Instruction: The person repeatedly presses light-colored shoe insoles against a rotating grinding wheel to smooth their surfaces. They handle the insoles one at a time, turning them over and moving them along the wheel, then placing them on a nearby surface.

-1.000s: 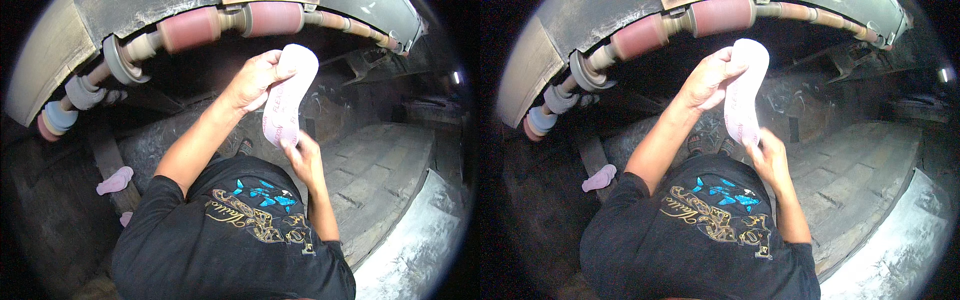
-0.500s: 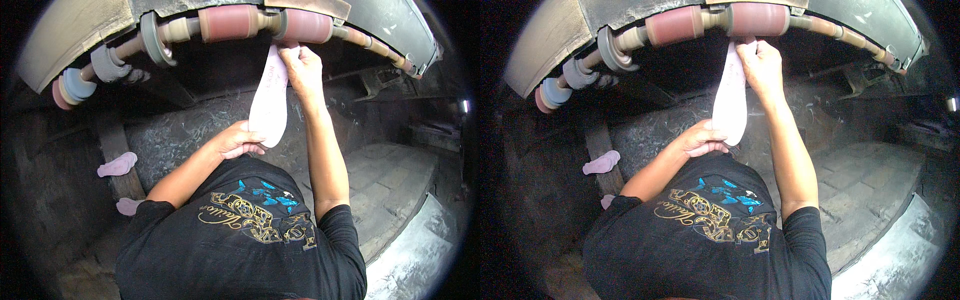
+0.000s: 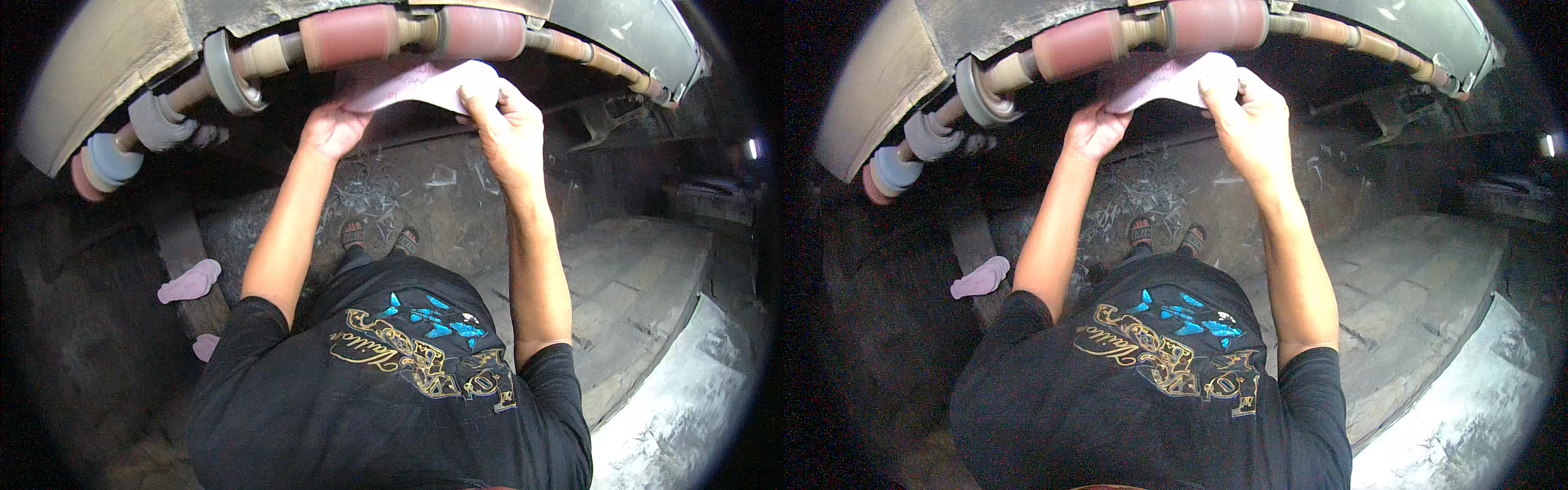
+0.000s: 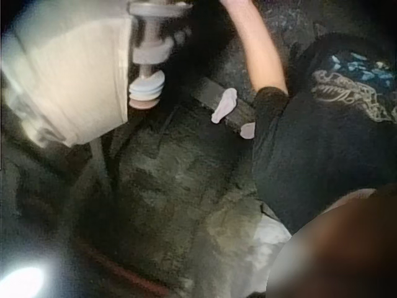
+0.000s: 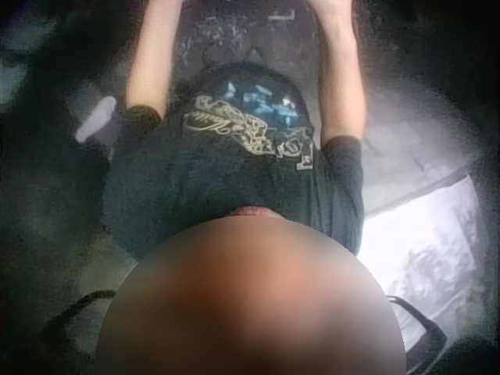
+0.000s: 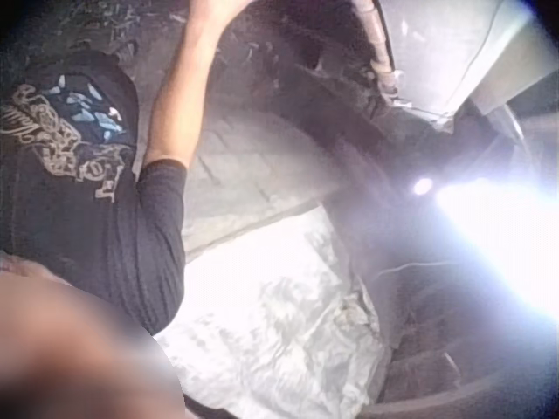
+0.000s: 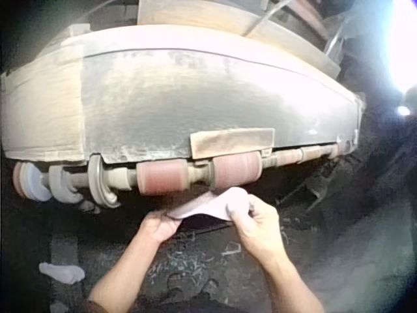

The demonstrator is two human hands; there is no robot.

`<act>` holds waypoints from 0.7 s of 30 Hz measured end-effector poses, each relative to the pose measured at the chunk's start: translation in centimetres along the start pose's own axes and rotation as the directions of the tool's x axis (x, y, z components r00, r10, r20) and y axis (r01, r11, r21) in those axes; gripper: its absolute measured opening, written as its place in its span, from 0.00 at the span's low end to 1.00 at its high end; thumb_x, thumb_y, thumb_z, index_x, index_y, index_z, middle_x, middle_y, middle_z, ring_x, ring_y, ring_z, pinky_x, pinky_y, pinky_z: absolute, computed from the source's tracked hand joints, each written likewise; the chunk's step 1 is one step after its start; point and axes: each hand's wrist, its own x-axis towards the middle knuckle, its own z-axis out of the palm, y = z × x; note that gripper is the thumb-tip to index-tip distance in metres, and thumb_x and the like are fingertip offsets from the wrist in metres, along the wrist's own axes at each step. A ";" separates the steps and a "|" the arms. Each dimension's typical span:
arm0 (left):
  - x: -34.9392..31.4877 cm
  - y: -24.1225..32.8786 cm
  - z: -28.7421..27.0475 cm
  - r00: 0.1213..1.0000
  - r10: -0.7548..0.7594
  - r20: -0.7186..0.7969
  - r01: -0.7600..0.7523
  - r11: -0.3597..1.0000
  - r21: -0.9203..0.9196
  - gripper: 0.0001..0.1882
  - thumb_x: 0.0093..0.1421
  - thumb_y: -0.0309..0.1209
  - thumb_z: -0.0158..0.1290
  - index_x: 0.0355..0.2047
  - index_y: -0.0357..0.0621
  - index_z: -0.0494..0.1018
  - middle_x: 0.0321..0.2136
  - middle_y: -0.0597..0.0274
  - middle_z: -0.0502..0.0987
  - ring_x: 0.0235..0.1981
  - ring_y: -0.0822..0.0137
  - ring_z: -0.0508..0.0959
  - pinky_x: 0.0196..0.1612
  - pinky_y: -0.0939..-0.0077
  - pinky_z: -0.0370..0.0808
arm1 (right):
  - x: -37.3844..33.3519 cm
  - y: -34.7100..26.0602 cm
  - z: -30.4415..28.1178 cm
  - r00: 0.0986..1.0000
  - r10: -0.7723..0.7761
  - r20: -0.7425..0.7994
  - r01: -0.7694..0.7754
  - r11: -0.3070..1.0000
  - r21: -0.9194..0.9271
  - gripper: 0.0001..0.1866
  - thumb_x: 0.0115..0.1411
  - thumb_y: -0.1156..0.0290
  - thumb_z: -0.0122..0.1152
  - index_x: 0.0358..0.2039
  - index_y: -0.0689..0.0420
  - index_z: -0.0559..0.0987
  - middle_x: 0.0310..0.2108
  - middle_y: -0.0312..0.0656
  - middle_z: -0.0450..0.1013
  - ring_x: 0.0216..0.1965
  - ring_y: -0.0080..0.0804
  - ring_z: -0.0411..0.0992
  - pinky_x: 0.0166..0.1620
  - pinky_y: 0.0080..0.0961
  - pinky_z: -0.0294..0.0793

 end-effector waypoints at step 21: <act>0.6 -10.6 14.5 0.963 -0.178 0.201 0.060 0.872 0.485 0.21 0.62 0.28 0.59 0.54 0.34 0.70 0.47 0.56 0.79 0.49 0.65 0.79 0.57 0.68 0.75 | -10.8 2.3 -3.1 0.981 0.162 -0.109 -0.187 0.938 -0.291 0.17 0.61 0.64 0.63 0.45 0.63 0.80 0.39 0.46 0.80 0.40 0.30 0.78 0.43 0.30 0.77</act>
